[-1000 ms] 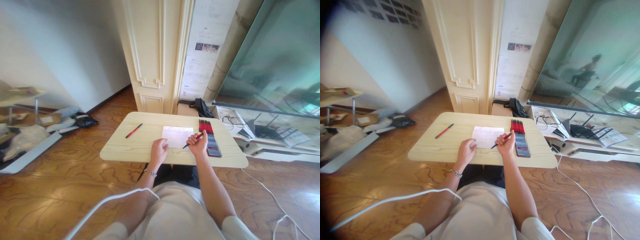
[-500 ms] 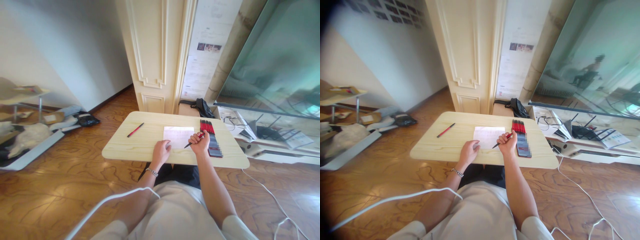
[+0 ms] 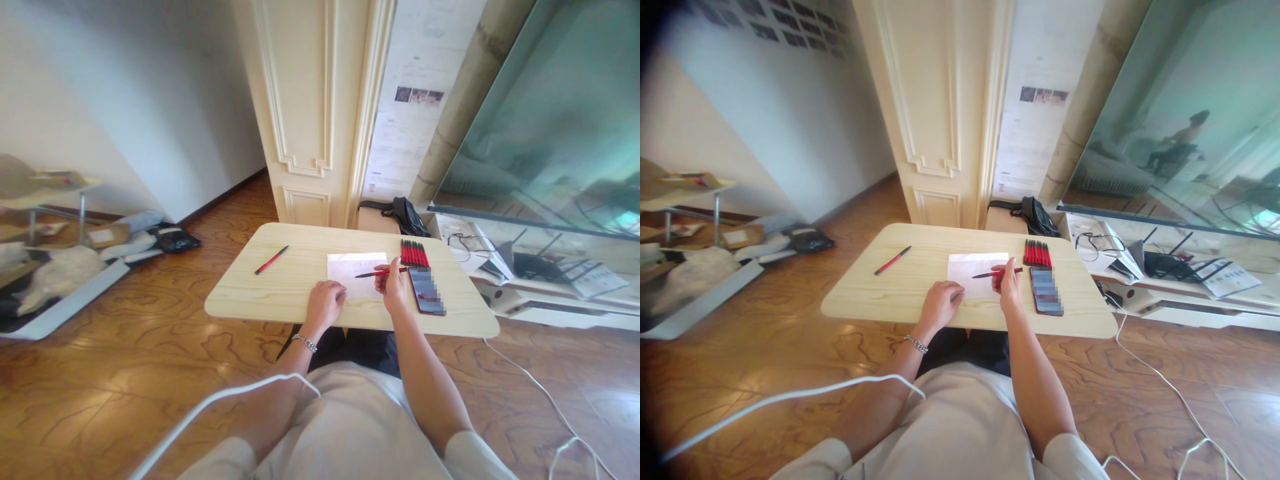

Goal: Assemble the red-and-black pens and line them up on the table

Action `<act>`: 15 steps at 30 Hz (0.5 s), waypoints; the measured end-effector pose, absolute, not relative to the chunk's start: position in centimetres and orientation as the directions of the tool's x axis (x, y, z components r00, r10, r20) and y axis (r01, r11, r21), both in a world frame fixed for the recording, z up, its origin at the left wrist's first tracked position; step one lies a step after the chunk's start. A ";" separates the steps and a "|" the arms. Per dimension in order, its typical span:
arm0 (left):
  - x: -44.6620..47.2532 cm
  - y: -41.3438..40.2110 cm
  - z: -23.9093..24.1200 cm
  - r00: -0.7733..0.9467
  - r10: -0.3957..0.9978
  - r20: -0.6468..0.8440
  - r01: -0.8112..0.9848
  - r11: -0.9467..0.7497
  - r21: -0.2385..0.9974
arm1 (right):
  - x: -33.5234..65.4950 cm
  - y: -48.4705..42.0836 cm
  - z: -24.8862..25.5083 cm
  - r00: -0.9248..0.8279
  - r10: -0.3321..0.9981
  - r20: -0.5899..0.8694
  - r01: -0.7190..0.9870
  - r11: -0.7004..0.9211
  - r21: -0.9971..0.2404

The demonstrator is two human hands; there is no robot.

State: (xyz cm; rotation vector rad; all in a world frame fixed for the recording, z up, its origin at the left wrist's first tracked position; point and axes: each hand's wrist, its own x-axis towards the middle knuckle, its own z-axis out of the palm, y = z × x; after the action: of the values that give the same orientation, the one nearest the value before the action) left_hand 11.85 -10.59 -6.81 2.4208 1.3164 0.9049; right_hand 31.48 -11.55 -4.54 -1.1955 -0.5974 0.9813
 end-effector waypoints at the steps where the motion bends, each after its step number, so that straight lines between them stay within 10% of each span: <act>1: 11.9 -10.6 -6.8 0.401 0.823 0.401 0.678 -0.562 0.474 | 31.3 -11.6 -4.7 0.424 0.898 -0.119 -0.313 0.022 -0.949; 15: 12.0 -11.0 -6.3 0.400 0.850 0.342 0.736 -0.520 0.433 | 30.4 -11.7 -6.8 0.380 0.920 0.096 0.316 -0.031 -0.948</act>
State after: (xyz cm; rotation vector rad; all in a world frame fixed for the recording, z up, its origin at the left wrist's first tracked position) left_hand 11.99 -10.96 -6.35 2.4428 1.4070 0.7888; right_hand 30.41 -11.67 -6.76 -1.5754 -1.1361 0.7101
